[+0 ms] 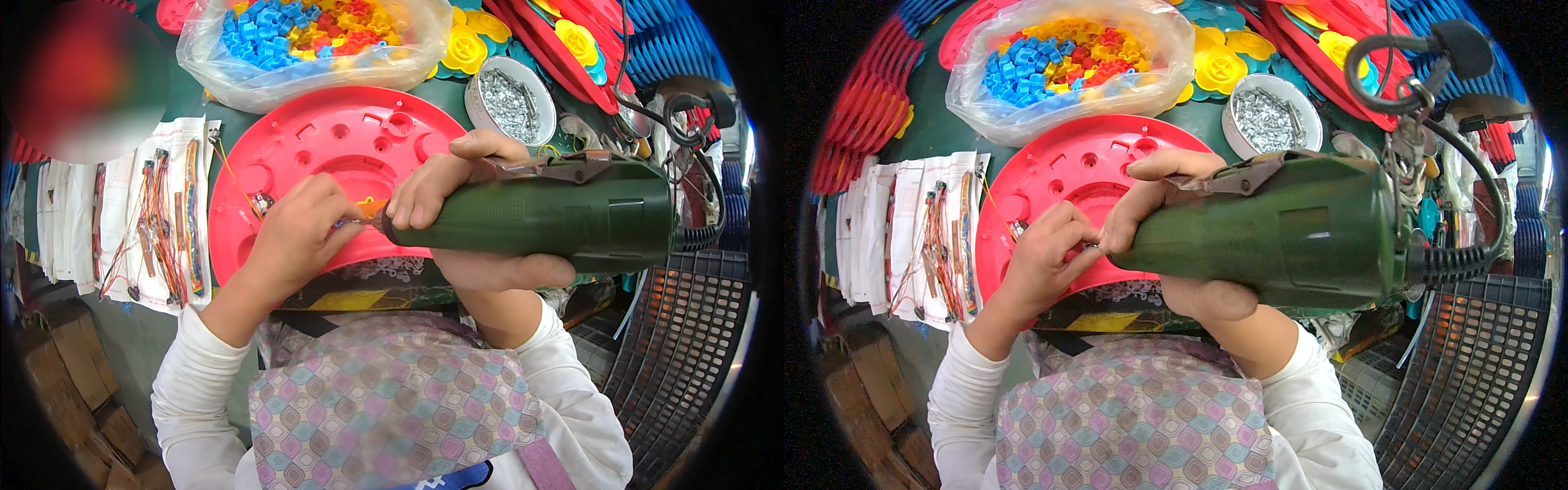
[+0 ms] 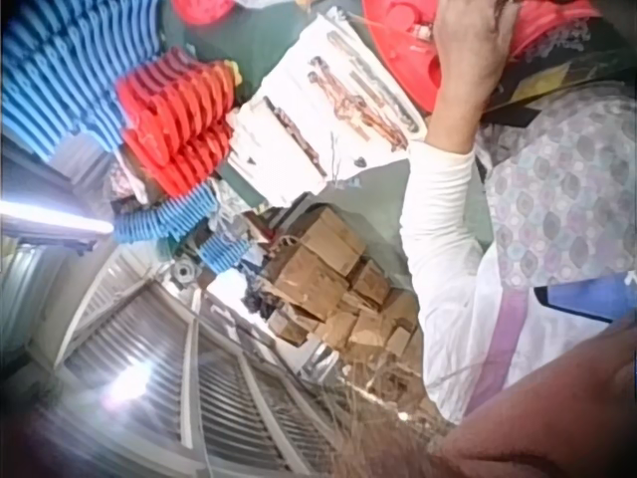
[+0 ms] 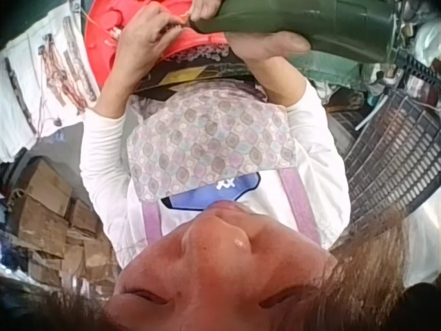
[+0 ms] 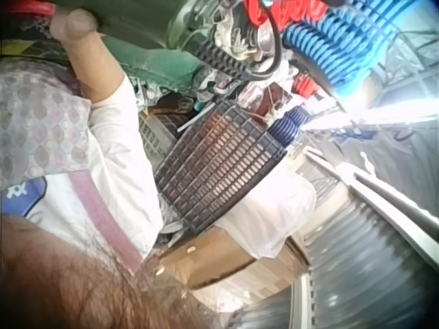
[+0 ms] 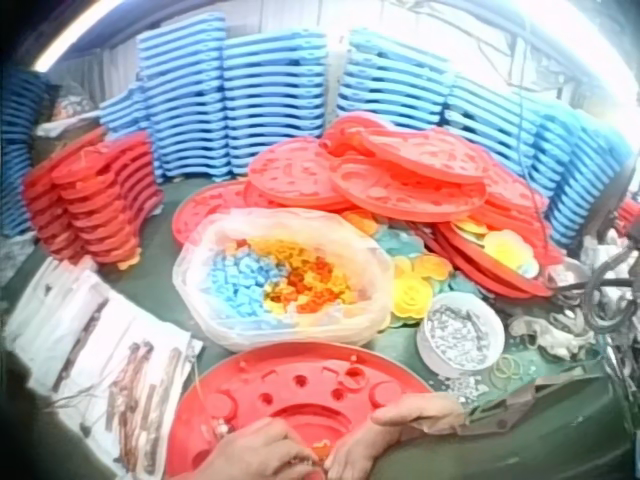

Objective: The person assembles small decorative items by placing star-shaped pieces on a pink plastic tray and using a green rotary tool to work on them. They repeatedly pick up and position the pieces, apply the tool, and adjust the components on the tray.

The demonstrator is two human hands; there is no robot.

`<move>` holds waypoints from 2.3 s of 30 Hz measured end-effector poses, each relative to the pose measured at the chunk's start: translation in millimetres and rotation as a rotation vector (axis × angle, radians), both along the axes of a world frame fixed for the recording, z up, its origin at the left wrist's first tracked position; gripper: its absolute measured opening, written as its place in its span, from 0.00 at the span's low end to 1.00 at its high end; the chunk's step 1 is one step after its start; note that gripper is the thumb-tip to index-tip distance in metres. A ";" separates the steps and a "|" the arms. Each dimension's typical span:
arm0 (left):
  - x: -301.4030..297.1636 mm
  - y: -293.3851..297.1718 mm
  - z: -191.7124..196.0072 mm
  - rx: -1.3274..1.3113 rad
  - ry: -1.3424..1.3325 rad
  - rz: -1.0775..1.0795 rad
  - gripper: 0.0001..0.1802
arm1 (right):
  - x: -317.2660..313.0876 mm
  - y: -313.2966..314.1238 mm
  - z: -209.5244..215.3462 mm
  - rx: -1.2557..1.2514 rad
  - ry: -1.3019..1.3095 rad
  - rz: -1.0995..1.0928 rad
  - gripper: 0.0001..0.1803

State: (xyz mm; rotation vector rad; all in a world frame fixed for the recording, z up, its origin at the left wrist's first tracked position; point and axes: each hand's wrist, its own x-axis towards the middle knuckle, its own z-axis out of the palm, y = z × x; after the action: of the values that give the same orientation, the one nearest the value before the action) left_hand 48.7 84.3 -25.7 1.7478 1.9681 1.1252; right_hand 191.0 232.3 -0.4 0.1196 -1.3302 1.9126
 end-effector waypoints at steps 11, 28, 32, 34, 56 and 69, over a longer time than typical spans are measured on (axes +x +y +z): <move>0.9 -0.2 -7.7 0.020 -0.010 0.072 0.11 | 0.4 0.8 8.8 0.121 -0.322 0.004 0.73; 2.7 3.0 2.0 0.067 0.076 0.054 0.09 | 5.0 7.9 16.8 0.088 -0.166 -0.044 0.73; 2.6 13.8 16.8 0.061 0.192 0.018 0.10 | 11.6 12.3 20.0 0.086 -0.119 -0.058 0.72; 2.8 19.6 18.0 0.067 0.250 0.009 0.11 | 15.0 14.6 21.3 0.090 -0.119 -0.058 0.72; 26.9 1.7 27.8 0.086 0.137 -0.238 0.08 | 14.7 24.7 22.7 0.085 0.018 -0.063 0.73; 37.1 -29.6 17.8 0.088 0.421 -0.127 0.11 | 72.4 -11.3 9.6 0.061 -0.019 0.121 0.67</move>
State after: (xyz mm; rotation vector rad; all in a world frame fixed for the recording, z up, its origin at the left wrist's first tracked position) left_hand 85.8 54.7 -7.9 2.2731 2.0151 0.8665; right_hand 263.4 221.0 9.2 0.2179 -1.4225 1.9785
